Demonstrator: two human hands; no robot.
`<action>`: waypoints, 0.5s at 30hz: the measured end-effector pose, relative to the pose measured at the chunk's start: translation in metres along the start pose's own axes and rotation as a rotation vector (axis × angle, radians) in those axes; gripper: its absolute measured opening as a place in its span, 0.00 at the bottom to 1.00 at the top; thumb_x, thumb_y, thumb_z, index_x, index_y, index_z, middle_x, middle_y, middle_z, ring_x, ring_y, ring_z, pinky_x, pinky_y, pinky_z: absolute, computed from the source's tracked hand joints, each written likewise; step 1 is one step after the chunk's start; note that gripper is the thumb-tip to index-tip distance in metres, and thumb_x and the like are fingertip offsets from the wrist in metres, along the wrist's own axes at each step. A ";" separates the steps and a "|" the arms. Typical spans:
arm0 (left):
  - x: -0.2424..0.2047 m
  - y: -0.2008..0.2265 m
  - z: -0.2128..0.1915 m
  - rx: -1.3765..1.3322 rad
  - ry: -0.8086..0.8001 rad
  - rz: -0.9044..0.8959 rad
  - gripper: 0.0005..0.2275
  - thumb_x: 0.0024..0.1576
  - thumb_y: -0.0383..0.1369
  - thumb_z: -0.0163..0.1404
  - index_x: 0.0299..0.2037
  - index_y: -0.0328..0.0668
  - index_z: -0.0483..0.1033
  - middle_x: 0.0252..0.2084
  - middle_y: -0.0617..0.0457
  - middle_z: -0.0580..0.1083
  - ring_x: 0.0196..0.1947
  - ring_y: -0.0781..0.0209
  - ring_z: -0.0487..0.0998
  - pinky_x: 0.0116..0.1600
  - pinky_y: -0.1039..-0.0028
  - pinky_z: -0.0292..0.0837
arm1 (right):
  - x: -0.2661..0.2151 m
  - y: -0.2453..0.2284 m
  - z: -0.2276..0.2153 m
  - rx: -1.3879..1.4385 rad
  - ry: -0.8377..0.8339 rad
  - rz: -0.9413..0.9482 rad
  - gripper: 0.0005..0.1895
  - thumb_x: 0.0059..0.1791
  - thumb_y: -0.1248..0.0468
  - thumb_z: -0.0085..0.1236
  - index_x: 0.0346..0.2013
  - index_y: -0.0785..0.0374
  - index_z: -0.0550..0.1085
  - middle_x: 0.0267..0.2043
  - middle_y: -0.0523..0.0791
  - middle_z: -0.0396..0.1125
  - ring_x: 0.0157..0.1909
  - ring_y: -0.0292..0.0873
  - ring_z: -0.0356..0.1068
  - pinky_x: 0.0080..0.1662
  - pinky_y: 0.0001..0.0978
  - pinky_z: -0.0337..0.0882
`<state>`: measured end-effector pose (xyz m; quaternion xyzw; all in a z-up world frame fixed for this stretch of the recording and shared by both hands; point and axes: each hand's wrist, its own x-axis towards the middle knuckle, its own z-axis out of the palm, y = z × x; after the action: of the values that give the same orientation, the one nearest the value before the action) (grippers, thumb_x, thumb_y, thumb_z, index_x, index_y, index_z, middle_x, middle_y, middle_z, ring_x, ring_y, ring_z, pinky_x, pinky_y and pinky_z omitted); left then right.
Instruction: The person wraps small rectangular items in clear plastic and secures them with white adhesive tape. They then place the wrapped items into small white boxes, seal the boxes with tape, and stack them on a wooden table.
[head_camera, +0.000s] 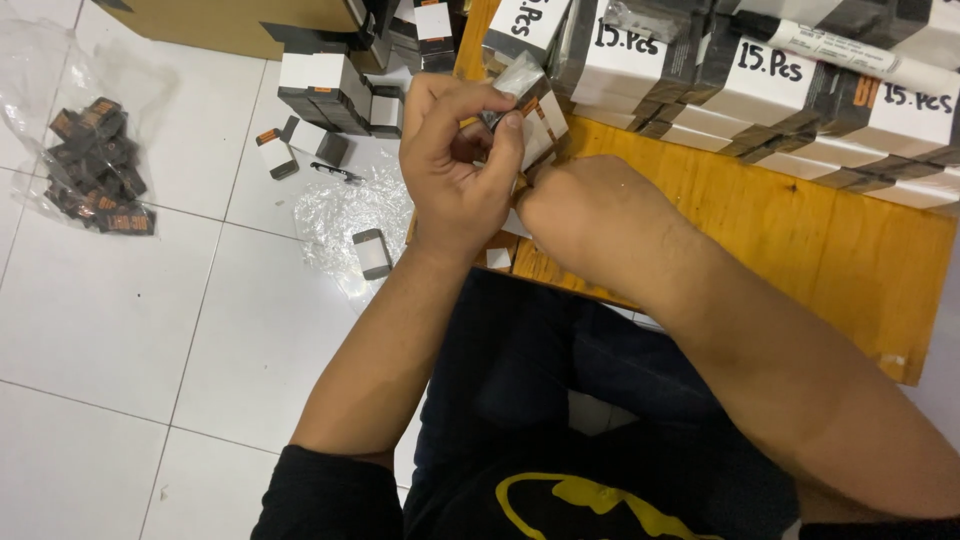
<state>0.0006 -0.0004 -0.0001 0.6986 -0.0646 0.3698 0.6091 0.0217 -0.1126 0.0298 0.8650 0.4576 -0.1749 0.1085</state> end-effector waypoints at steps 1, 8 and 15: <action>0.000 0.000 0.000 0.000 0.001 -0.001 0.04 0.50 0.24 0.45 0.31 0.44 0.68 0.32 0.53 0.60 0.30 0.70 0.62 0.22 0.88 0.59 | 0.001 0.000 0.005 0.000 -0.001 -0.001 0.09 0.35 0.76 0.48 0.26 0.61 0.67 0.22 0.44 0.63 0.23 0.48 0.65 0.22 0.40 0.65; 0.000 0.000 -0.001 -0.005 -0.008 0.022 0.03 0.51 0.24 0.45 0.32 0.44 0.68 0.32 0.53 0.61 0.29 0.70 0.63 0.22 0.88 0.60 | 0.004 0.003 0.029 -0.047 0.202 -0.055 0.03 0.41 0.67 0.45 0.25 0.63 0.68 0.23 0.47 0.62 0.23 0.47 0.64 0.23 0.40 0.66; 0.000 -0.002 -0.001 -0.011 -0.015 0.032 0.03 0.51 0.24 0.45 0.32 0.44 0.68 0.32 0.54 0.60 0.30 0.69 0.63 0.22 0.88 0.60 | -0.012 0.008 -0.009 0.456 -0.121 0.210 0.12 0.44 0.61 0.36 0.38 0.61 0.63 0.35 0.46 0.61 0.33 0.47 0.63 0.35 0.40 0.64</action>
<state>0.0015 0.0006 -0.0023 0.6968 -0.0824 0.3741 0.6064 0.0243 -0.1232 0.0433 0.8978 0.3070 -0.3126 -0.0446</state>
